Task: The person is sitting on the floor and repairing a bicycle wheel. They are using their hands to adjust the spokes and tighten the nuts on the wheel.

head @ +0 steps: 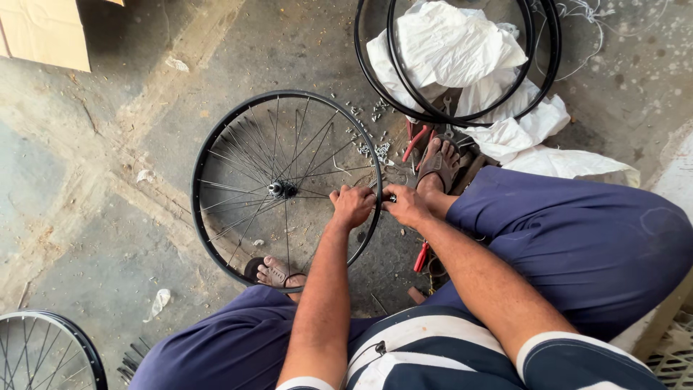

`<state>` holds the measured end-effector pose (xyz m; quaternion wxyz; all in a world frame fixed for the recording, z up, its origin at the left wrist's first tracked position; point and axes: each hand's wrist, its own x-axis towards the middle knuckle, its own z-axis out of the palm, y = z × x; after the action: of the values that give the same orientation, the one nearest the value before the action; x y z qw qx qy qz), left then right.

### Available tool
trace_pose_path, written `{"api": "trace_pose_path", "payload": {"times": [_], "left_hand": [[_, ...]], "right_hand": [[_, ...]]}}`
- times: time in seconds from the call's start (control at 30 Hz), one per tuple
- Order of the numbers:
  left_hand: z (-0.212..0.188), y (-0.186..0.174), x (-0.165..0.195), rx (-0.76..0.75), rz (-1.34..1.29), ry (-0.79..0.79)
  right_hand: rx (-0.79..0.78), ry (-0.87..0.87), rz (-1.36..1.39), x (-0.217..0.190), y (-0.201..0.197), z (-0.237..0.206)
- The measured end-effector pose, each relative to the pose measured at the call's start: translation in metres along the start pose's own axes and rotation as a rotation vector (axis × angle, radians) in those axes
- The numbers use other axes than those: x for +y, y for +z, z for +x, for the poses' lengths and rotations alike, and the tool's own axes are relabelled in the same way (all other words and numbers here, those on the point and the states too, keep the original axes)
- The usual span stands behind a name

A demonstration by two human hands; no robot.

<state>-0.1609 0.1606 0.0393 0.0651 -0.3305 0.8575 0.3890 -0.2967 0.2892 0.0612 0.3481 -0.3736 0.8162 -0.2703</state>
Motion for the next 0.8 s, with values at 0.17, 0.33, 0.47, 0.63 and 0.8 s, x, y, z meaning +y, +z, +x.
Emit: {"api": "trace_pose_path", "payload": {"times": [0.17,0.33,0.47,0.63,0.8], "left_hand": [[0.003,0.0,0.0,-0.033,-0.015,-0.028],[0.0,-0.001,-0.001,-0.016,0.025,-0.022],[-0.001,-0.002,0.001,-0.015,-0.068,-0.042],[-0.002,-0.006,0.003,-0.011,0.007,-0.024],[-0.002,-0.009,0.003,-0.051,0.039,-0.033]], "right_hand": [[-0.005,-0.015,0.111,0.005,-0.002,0.002],[-0.045,0.165,0.467,0.026,0.007,0.012],[-0.007,0.231,0.778,0.036,0.01,0.019],[-0.025,0.306,0.794,0.033,0.003,0.019],[-0.064,0.321,0.732,0.021,-0.004,0.015]]}}
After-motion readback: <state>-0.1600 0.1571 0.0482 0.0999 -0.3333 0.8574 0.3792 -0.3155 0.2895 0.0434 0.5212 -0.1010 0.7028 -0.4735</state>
